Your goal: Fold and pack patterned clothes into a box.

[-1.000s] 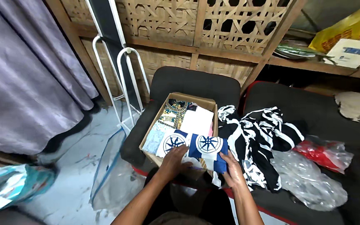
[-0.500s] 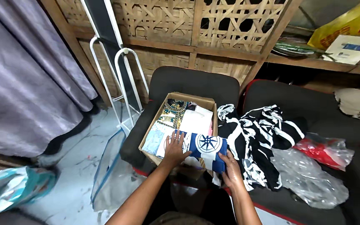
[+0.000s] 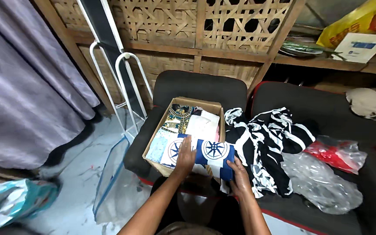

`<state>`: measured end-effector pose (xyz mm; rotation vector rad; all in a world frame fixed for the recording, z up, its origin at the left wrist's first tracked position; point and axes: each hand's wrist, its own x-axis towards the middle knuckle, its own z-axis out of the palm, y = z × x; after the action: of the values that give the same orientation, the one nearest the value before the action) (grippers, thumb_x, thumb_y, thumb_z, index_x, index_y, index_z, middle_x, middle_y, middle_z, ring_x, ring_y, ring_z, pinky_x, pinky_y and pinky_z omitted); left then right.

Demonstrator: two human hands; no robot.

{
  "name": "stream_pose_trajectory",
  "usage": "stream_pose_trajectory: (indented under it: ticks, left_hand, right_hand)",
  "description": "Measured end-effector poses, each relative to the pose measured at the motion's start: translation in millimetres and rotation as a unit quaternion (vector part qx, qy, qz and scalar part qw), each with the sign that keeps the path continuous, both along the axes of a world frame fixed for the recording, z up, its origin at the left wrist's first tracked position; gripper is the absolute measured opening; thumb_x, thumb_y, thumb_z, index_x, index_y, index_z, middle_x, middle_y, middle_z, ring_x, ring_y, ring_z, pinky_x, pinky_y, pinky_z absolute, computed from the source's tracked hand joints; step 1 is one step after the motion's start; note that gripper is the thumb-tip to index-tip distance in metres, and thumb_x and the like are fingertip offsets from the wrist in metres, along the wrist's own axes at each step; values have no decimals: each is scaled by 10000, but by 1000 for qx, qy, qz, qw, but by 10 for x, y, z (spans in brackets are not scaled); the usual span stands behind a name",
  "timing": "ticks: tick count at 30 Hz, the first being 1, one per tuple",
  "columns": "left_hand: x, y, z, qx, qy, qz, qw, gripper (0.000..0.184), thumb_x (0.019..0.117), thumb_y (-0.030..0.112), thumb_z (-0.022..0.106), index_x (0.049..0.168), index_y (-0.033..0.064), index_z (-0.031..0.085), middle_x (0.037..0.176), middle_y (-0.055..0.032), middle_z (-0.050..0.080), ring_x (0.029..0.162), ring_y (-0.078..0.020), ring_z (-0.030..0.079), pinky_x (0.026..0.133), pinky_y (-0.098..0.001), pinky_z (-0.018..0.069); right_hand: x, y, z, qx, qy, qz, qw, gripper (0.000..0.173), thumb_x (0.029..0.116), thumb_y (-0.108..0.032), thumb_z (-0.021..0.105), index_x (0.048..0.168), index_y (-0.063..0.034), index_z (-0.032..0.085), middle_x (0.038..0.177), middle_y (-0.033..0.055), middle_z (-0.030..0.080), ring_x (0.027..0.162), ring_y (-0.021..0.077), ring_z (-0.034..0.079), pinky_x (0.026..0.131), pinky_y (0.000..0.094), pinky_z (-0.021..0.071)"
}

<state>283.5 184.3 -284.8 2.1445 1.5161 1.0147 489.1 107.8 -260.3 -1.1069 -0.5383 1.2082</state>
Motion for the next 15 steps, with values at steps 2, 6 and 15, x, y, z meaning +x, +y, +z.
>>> stream_pose_trajectory:
  ticks: [2,6,15]
  left_hand:
    - [37,-41,-134,3,118,-14,993,717,1013,443,545,1541,-23,410,1615,-234,365,1516,-418,311,1218,-631,213]
    - [35,-96,-160,17,170,-32,985,834,979,609,518,1550,11,416,1633,-214,343,1515,-420,312,1211,-641,221]
    - [-498,-187,373,-265,-512,-32,817,792,1076,524,34,1535,-30,365,1570,-189,433,1394,-248,498,1131,-408,423]
  right_hand:
    - [-6,2,21,-1,-1,2,1000,401,1015,-25,507,1415,4,490,1132,141,677,914,172,699,784,340,602]
    - [-15,-9,35,-1,-11,-2,1000,402,1006,-5,508,1408,11,496,1125,151,677,891,178,701,766,337,604]
    - [-342,134,389,71,-88,44,993,490,991,-60,564,1459,29,450,1148,159,671,932,169,694,815,339,598]
